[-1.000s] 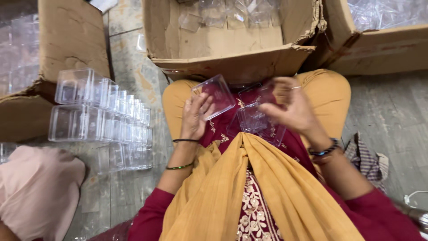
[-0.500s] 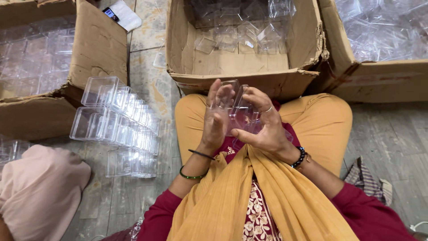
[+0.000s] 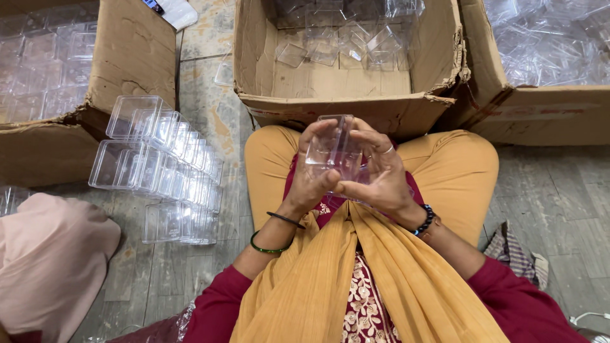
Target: The person sits on the floor among cardboard boxes of clear plastic boxes, picks a base and lid, snaps them together by hand, and stacks the assembled boxes beside them, occasionally reaching into the boxes for more parts.
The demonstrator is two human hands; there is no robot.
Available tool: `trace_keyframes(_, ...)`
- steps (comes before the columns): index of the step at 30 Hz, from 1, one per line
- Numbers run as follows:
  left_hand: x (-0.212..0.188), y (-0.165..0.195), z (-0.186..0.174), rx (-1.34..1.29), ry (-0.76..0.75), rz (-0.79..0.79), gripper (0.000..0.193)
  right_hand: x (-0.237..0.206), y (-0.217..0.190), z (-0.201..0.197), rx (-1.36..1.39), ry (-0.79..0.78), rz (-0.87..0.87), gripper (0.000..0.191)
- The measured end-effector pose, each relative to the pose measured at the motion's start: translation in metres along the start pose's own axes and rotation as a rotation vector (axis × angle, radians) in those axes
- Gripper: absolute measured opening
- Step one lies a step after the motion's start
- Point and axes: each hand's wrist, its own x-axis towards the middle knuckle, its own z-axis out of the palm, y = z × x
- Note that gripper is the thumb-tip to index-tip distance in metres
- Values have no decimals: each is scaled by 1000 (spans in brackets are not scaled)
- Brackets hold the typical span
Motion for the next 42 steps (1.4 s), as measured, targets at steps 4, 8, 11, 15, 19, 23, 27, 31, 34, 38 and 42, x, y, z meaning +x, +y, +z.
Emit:
trace_keyframes(4, 7, 3, -8, -217, 130, -174, 75, 12, -1, -11, -306, -133, 21, 93)
trace_keyframes(8, 4, 8, -21, -512, 250, -611, 75, 26, -6, -37, -594, -356, -71, 90)
trace_keyframes(11, -2, 7, -16, -608, 161, -568, 85, 26, -4, -45, -402, -384, -34, 78)
trace_keyframes(15, -8, 10, -3, -83, 75, -110, 116, 16, 4, -38, -153, -263, 31, 73)
trace_keyframes(19, -11, 20, -2, 79, 49, -176, 125, 6, 5, -34, 8, -181, 66, 69)
trace_keyframes(23, -12, 15, -5, 95, 37, -148, 117, 0, 6, -30, 52, -153, 68, 65)
trace_keyframes(27, -6, 4, -6, 53, 88, -114, 104, 0, 10, -21, 4, -63, 140, 65)
trace_keyframes(31, 6, -3, -8, -319, 257, -149, 87, 1, 11, -24, 52, -66, 316, 75)
trace_keyframes(34, 10, -7, -13, -370, 361, -142, 78, -4, 12, -27, 20, -80, 361, 71)
trace_keyframes(38, 6, -20, -13, -424, 444, -149, 69, -13, 21, -19, 70, 0, 435, 65)
trace_keyframes(42, 7, -32, -16, -467, 501, -121, 63, -5, 27, -16, 171, 4, 449, 62)
